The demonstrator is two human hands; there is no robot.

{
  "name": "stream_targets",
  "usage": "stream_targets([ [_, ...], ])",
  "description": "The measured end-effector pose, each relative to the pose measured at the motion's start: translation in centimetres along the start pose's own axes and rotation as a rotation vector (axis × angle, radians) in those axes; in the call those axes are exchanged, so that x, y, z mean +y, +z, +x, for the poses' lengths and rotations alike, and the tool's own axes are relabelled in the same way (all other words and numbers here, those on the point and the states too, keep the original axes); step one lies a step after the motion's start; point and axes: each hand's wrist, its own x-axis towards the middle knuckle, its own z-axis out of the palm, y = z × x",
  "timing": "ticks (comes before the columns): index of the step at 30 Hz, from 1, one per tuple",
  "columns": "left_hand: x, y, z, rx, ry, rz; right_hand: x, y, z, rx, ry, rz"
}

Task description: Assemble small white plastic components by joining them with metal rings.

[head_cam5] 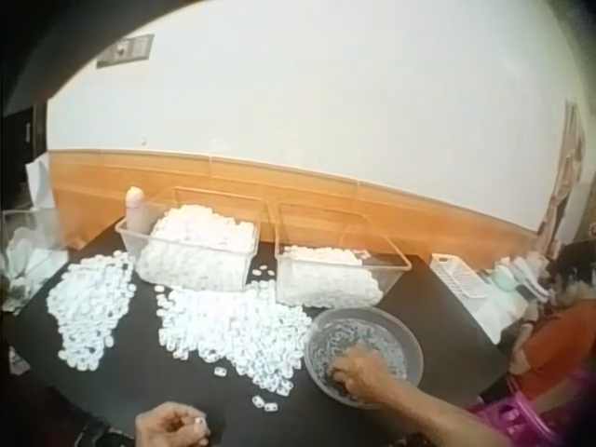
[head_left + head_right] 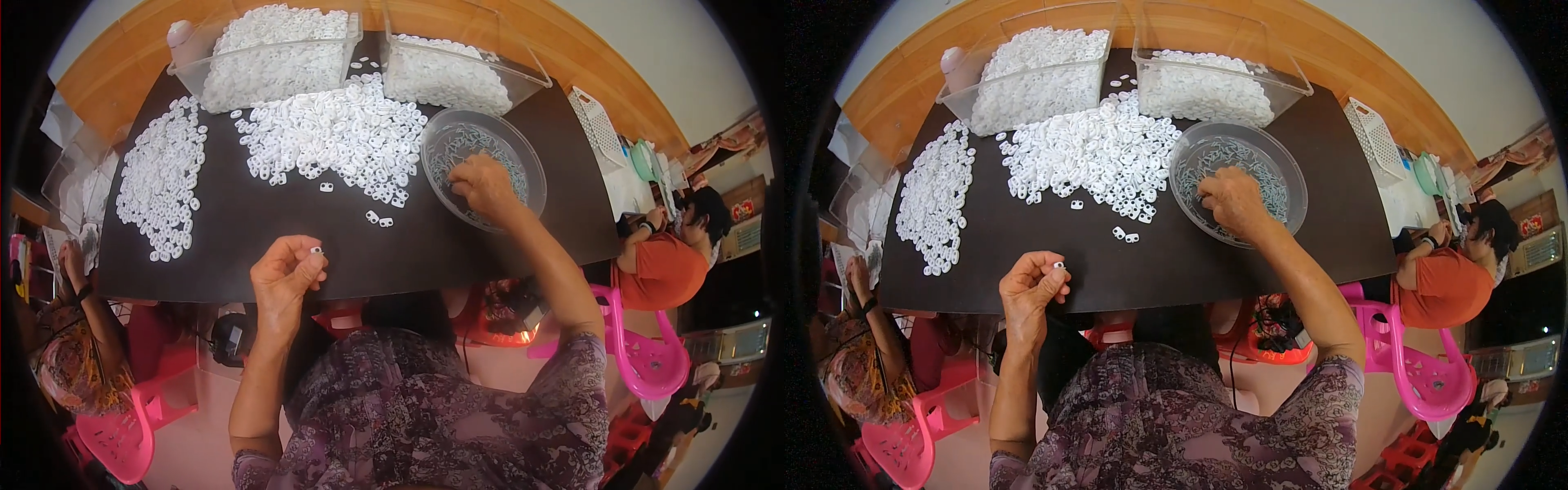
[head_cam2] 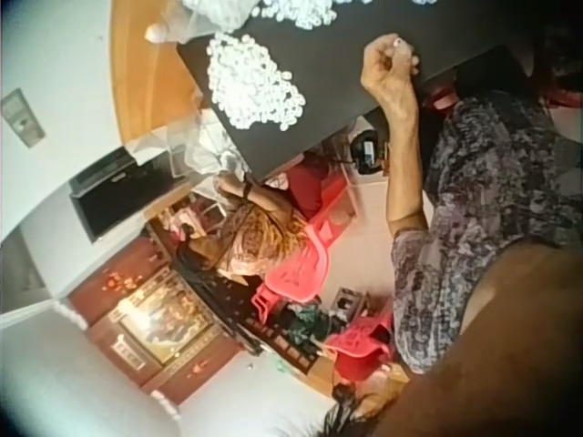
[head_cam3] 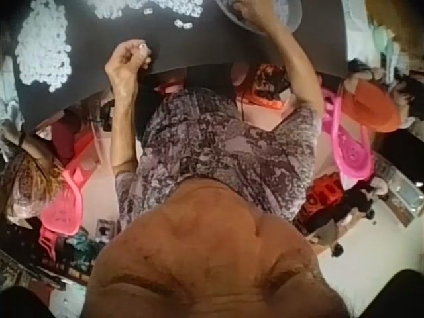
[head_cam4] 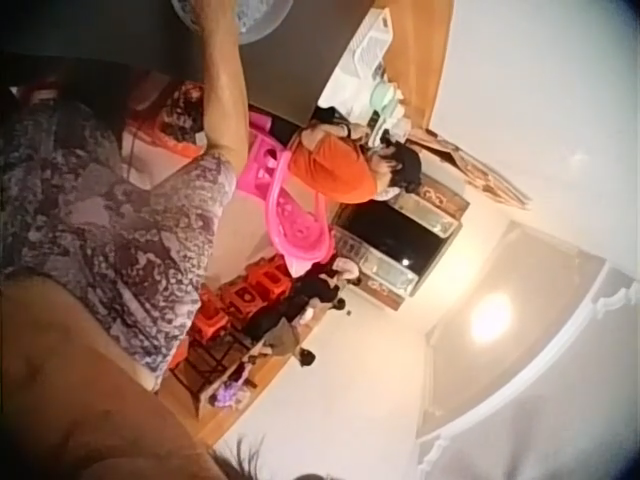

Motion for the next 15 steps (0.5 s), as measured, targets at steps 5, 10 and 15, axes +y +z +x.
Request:
stream_targets([
  [5, -0.3, 0.3, -0.1, 0.018, -0.009, -0.058, 0.0, 0.3, 0.6, -0.031, -0.041, -0.005],
  [10, -0.6, 0.4, 0.0, 0.006, -0.013, -0.078, -0.1, 1.2, 1.1, 0.046, -0.186, -0.072],
  [15, -0.5, 0.1, 0.0, 0.032, -0.023, -0.077, 0.2, 1.6, 0.6, 0.109, -0.159, -0.070],
])
